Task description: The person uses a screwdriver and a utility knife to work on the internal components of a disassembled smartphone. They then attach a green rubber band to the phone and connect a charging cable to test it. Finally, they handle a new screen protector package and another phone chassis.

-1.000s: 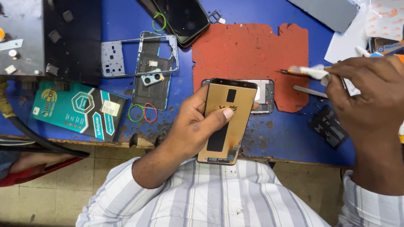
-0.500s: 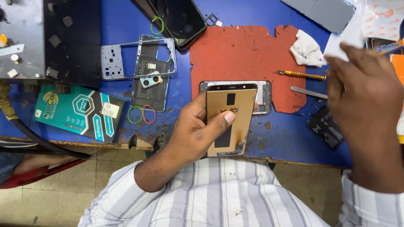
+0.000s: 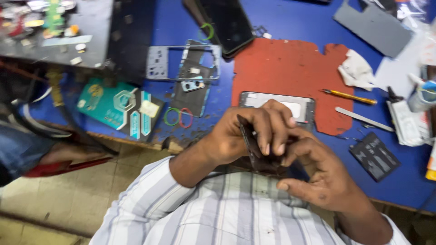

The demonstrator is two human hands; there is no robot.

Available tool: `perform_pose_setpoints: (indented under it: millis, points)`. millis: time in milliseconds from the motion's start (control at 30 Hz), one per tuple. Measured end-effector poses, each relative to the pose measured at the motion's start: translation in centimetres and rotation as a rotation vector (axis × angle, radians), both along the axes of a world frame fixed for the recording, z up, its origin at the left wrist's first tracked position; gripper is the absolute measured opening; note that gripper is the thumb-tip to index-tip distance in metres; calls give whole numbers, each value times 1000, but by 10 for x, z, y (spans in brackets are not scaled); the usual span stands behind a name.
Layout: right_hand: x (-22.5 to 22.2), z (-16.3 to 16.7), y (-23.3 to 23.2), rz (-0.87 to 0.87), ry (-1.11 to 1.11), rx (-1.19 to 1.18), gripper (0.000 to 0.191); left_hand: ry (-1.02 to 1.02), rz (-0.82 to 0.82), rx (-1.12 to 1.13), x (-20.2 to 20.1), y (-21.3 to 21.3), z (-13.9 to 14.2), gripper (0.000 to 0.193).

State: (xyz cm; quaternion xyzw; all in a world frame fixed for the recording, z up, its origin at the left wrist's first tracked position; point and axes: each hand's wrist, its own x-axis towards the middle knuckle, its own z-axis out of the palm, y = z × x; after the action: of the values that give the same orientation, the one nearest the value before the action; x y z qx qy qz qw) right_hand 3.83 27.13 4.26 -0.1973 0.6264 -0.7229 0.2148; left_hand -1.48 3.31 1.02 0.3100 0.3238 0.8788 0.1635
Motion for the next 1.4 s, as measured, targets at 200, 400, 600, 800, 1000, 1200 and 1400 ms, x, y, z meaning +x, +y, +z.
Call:
perform_pose_setpoints:
  millis: [200,400,600,800,1000,1200,1400]
  points:
    - [-4,33,-19,-302,651,623,41,-149,-27,81,2,-6,-9,39]
    - [1,45,-25,-380,823,831,41,-204,-43,133,14,-8,-12,65]
    - [4,51,-29,-369,837,883,46,-226,-14,65,18,-9,-10,64]
    - [8,42,-22,-343,791,830,54,-241,20,48,22,-12,-4,61]
    - [11,-2,-15,-96,-199,-267,75,-298,336,-202,25,-6,10,29]
    - [29,-46,-9,-3,-728,-687,92,-340,388,-313,35,-7,37,16]
    - [35,-54,-9,84,-847,-792,88,-304,411,-469,36,-7,53,15]
